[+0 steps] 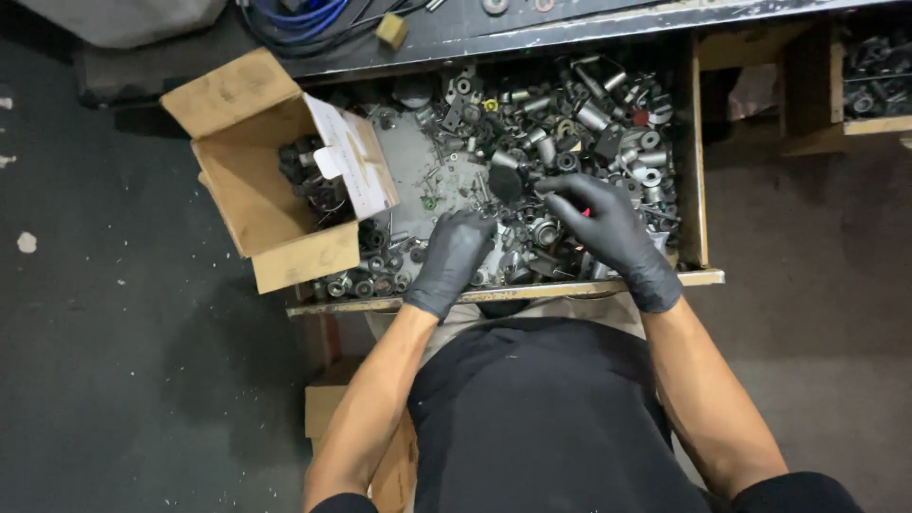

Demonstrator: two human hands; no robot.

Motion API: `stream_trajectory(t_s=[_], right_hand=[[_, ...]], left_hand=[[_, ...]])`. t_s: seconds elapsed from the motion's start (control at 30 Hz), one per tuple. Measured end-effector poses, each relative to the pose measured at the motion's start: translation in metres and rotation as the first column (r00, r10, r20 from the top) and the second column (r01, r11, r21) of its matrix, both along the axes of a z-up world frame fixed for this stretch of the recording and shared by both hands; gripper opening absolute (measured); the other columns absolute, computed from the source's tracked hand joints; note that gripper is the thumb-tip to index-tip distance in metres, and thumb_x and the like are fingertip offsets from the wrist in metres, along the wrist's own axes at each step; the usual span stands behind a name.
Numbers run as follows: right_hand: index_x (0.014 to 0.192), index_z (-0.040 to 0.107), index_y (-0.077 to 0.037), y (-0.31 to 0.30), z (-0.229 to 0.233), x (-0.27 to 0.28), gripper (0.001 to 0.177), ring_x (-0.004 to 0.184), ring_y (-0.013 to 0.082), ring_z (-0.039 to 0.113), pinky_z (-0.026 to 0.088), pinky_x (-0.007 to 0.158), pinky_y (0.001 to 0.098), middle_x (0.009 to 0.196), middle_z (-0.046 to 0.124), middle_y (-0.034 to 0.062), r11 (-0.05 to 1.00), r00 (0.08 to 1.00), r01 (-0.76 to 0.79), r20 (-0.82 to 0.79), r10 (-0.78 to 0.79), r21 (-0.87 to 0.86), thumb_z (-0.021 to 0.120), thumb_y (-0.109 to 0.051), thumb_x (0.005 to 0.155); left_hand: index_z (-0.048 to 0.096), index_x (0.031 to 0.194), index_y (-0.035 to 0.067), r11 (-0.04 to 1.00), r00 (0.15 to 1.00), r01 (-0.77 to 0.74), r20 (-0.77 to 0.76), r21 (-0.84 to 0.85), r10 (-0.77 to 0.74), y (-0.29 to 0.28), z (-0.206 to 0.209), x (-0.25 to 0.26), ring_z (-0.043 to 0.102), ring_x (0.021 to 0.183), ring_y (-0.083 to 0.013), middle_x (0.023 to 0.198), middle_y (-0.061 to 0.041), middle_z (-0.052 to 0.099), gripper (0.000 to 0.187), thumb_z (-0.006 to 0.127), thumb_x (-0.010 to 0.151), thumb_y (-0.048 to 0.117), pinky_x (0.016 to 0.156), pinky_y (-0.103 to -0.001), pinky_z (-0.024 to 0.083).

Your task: The person sorts through a drawer full of mixed metal hardware, picking up various items like bolts, nuts, and washers. They examine the parts and place selected items into a cardboard box on the workbench.

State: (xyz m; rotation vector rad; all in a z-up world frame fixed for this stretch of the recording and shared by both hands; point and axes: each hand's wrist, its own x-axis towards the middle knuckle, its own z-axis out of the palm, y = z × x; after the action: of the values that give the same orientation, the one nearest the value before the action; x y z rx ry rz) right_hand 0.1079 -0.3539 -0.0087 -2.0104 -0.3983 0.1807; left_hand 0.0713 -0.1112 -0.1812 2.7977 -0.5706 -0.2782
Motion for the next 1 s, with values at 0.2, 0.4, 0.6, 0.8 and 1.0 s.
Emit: stream_trajectory(t_s=[0.2,0.4,0.6,0.8,1.0], right_hand=[[0.120,0.076,-0.013,-0.008,0.003,-0.003,0.022,0.098,0.0436,0.070,0.054,0.087,0.0535,0.101,0.074,0.0213,0.999,0.999,0.029,-0.029,-0.028,0.021,0.068,-0.010,0.100],[0.111,0.078,-0.006,-0.027,-0.037,0.013,0.018,0.094,0.0405,0.073,0.057,0.086,0.0494,0.096,0.076,0.0199,0.984,0.984,0.147,0.092,-0.156,0.097,0.074,-0.001,0.095],[0.124,0.058,0.001,-0.102,0.011,0.103,0.016,0.085,0.0275,0.057,0.049,0.082,0.0394,0.099,0.060,0.0165,0.844,0.617,0.446,0.582,-0.530,0.297,0.048,0.006,0.112],[0.094,0.083,-0.009,-0.182,-0.044,0.213,0.019,0.071,0.0368,0.075,0.050,0.055,0.0450,0.084,0.083,0.0130,0.587,0.345,0.807,0.864,-0.368,-0.072,0.084,-0.028,0.097],[0.085,0.084,-0.025,-0.174,-0.037,0.211,0.012,0.066,0.0283,0.074,0.053,0.049,0.0397,0.079,0.083,-0.0017,0.396,0.189,0.916,0.937,-0.294,-0.060,0.087,-0.036,0.083]], left_hand=[[0.069,0.105,0.028,0.964,0.975,-0.193,-0.141,-0.181,0.169,0.003,0.088,-0.006,0.069,0.101,-0.0251,0.095,-0.001,0.072,0.019,0.072,0.087,0.032,0.089,-0.043,0.052],[0.066,0.108,0.020,0.483,0.801,-0.589,-0.551,-0.648,0.237,-0.008,0.132,-0.011,0.062,0.083,-0.0105,0.090,0.001,0.067,0.027,0.070,0.085,0.008,0.075,-0.027,0.051],[0.052,0.121,0.008,-0.161,0.777,-0.614,-0.557,-0.772,-0.292,-0.029,0.201,-0.004,0.046,0.080,-0.0143,0.094,-0.006,0.053,0.022,0.043,0.102,0.009,0.070,-0.027,0.041],[0.055,0.121,0.001,-0.338,0.852,-0.485,-0.349,-0.807,-0.389,-0.044,0.260,-0.013,0.043,0.072,-0.0136,0.085,-0.005,0.048,0.025,0.047,0.110,0.022,0.073,-0.032,0.042],[0.053,0.126,0.000,-0.436,0.882,-0.450,-0.310,-0.780,-0.356,-0.044,0.273,-0.028,0.044,0.071,-0.0129,0.091,-0.005,0.054,0.028,0.055,0.111,0.023,0.065,-0.030,0.040]])
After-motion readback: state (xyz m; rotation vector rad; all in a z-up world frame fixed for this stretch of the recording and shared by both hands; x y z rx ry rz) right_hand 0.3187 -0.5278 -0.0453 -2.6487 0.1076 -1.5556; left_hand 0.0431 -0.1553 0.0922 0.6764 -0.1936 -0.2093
